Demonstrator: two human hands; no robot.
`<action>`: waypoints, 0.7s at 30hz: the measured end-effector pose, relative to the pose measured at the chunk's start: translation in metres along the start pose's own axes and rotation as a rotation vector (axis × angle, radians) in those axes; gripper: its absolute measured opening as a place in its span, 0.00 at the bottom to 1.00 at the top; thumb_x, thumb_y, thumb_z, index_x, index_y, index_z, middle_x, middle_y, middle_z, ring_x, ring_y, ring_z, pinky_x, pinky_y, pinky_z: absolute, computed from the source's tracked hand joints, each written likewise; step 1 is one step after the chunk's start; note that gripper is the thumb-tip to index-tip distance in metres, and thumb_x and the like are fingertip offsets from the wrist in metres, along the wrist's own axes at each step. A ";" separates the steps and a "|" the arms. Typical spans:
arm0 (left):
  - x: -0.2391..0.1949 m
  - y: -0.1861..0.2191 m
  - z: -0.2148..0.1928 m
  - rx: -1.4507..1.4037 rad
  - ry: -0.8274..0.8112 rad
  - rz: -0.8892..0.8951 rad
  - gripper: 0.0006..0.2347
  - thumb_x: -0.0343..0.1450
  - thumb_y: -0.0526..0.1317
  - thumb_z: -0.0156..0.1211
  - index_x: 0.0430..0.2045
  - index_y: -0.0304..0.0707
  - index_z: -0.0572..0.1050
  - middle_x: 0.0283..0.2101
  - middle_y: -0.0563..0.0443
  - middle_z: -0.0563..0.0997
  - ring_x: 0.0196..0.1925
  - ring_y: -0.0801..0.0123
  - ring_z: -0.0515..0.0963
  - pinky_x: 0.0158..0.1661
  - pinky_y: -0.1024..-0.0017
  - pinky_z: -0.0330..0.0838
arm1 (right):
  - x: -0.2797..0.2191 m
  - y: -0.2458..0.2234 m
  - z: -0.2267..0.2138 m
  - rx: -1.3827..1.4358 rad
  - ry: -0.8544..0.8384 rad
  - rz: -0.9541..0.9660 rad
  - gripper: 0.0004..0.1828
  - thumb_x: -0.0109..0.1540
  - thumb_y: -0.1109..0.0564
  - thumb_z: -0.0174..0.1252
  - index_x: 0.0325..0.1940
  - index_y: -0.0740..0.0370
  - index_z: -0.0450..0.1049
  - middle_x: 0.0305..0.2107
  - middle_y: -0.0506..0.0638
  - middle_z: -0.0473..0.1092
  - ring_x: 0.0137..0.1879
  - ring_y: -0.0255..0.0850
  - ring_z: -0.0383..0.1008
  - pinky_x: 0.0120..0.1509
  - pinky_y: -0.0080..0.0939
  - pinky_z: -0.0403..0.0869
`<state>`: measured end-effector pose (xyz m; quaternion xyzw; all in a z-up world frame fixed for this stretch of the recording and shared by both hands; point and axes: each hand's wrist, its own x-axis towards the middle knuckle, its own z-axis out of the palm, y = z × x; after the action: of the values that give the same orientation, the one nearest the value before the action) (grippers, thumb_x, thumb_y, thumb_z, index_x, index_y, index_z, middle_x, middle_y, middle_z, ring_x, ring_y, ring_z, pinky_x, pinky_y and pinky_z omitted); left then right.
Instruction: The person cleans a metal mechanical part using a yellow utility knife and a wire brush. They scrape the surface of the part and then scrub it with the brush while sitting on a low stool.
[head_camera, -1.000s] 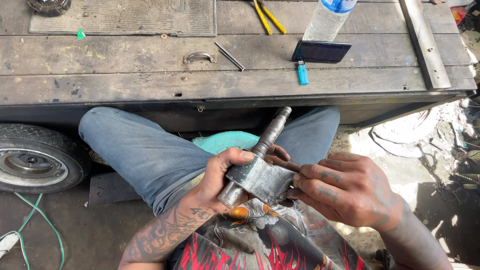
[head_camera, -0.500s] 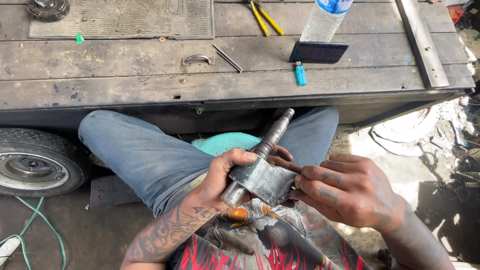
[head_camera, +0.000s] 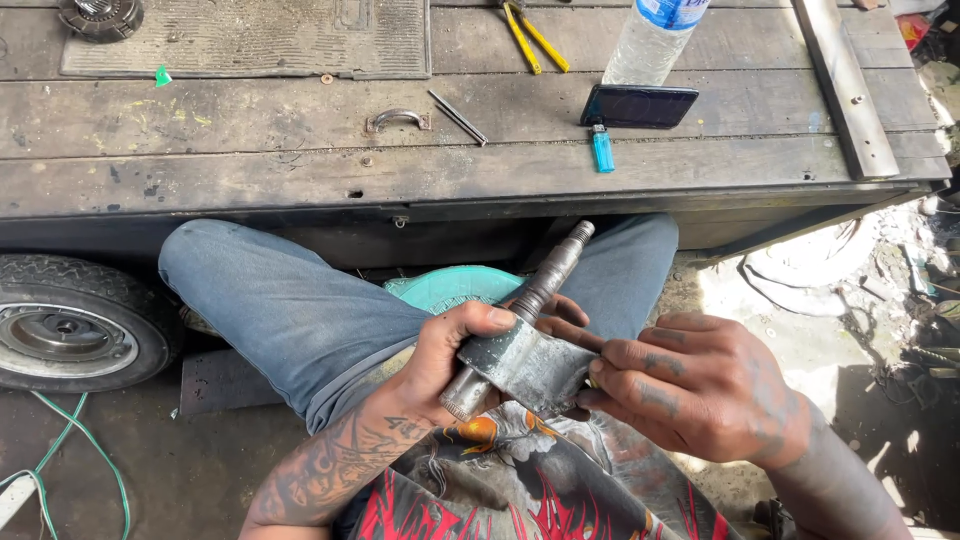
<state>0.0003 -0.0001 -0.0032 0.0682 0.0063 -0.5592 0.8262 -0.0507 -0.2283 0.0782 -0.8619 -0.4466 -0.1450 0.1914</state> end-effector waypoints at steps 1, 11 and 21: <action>0.001 0.001 0.002 0.001 -0.001 -0.002 0.25 0.69 0.42 0.52 0.58 0.22 0.66 0.59 0.27 0.75 0.55 0.46 0.79 0.55 0.46 0.72 | 0.000 0.000 0.000 -0.002 0.000 0.001 0.11 0.65 0.54 0.62 0.36 0.64 0.71 0.32 0.51 0.73 0.22 0.43 0.67 0.27 0.43 0.65; 0.000 -0.001 0.004 0.038 0.025 0.031 0.24 0.69 0.41 0.52 0.57 0.22 0.66 0.58 0.26 0.77 0.52 0.46 0.80 0.52 0.50 0.74 | 0.007 0.004 -0.003 0.063 -0.028 -0.076 0.11 0.66 0.54 0.60 0.37 0.63 0.70 0.31 0.50 0.69 0.21 0.45 0.64 0.26 0.44 0.64; -0.004 -0.001 0.005 -0.034 -0.050 -0.017 0.28 0.68 0.45 0.54 0.61 0.22 0.64 0.60 0.29 0.75 0.57 0.43 0.78 0.58 0.39 0.70 | -0.007 0.006 -0.003 0.118 0.097 0.071 0.11 0.64 0.52 0.58 0.41 0.63 0.73 0.35 0.53 0.75 0.25 0.45 0.70 0.31 0.42 0.69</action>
<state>-0.0019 0.0023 0.0024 0.0399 -0.0042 -0.5677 0.8223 -0.0503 -0.2378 0.0768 -0.8563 -0.4139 -0.1532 0.2681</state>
